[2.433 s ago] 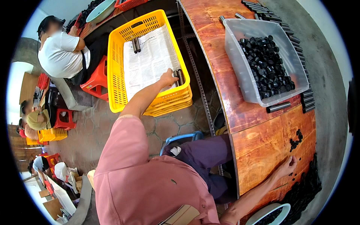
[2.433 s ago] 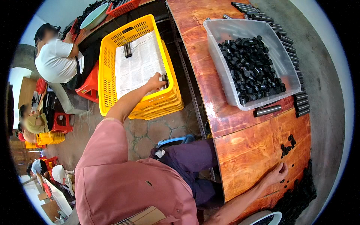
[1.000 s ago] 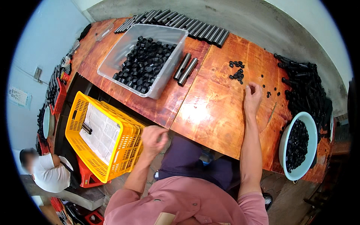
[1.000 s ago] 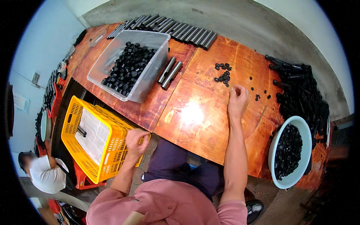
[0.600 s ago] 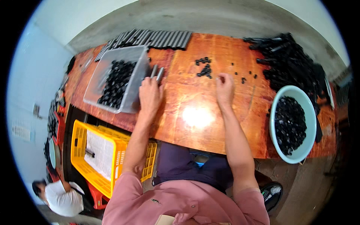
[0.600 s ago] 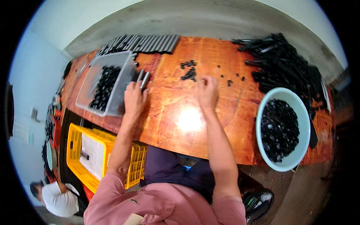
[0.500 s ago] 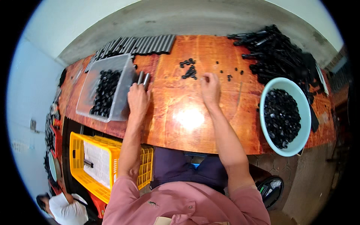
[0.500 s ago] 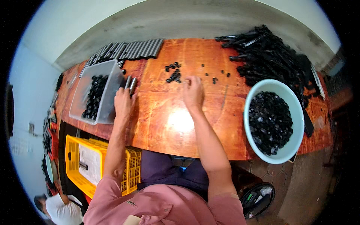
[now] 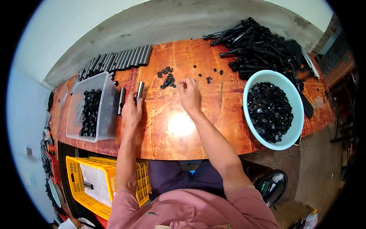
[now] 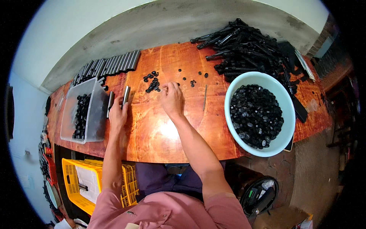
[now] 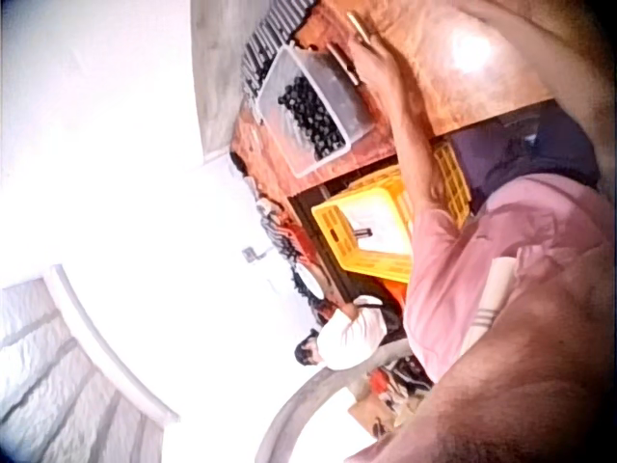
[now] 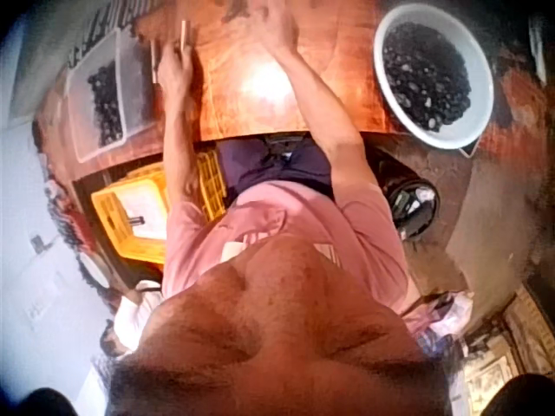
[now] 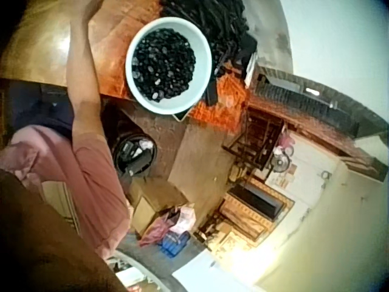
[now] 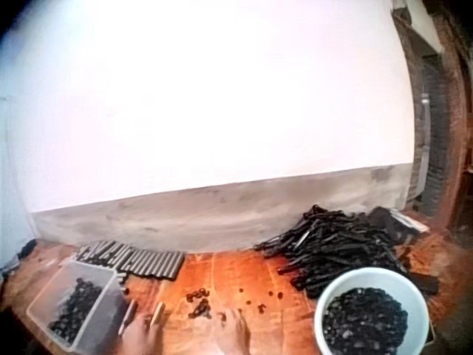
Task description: The person assembles small black plastic components onto cylindrical metal rods at a wooden workbench. They repeatedly pick up a rod, insert black pieces, and place the assembled unit into a yellow basket. The process is continuous and repetitive throughout the clip.
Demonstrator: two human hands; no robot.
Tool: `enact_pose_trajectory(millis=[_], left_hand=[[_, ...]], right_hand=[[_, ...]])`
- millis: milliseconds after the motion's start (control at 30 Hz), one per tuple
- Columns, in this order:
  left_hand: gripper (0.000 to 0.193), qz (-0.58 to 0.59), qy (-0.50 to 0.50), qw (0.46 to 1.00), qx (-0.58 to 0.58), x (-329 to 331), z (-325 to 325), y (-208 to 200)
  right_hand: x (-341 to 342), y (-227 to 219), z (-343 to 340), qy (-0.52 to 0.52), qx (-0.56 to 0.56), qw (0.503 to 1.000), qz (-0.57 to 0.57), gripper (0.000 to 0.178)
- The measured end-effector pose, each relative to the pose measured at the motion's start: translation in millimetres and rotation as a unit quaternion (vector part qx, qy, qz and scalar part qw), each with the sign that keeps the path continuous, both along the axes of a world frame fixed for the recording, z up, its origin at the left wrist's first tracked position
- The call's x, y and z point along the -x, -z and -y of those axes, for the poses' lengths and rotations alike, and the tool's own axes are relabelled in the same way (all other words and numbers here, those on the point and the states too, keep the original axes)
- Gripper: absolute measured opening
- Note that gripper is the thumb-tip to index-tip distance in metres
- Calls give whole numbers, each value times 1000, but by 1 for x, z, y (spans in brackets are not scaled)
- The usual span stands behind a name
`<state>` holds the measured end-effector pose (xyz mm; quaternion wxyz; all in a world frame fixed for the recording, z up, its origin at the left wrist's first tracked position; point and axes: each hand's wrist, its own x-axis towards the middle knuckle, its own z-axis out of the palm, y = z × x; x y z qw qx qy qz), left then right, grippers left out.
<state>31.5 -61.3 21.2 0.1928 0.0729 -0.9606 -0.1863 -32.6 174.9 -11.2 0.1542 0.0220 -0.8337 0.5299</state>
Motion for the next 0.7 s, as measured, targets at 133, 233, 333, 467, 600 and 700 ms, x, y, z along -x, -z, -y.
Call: enact_pose_trajectory(millis=[133,233,333,467,600,700], left_hand=[[33,31,99,769,-631,35,-8,6],[29,51,129,569,-811,48,-31,-2],[27,74,194,453,-867,57,-39,7],[30,71,209,487,-845,60,-45,25],[43,64,209,517,-828,54,-58,15],[49,80,216,546,-806,53,-57,18]], right_hand=[[2,3,1,4,0,1000,4,14],[-1,-6,3,-1,17,1000,18,14],[-1,-7,2,-1,20,1000,17,14],[-4,-10,6,-3,30,999,13,15],[1,-5,1,3,29,1000,-1,17],[16,4,-3,11,110,994,20,17]])
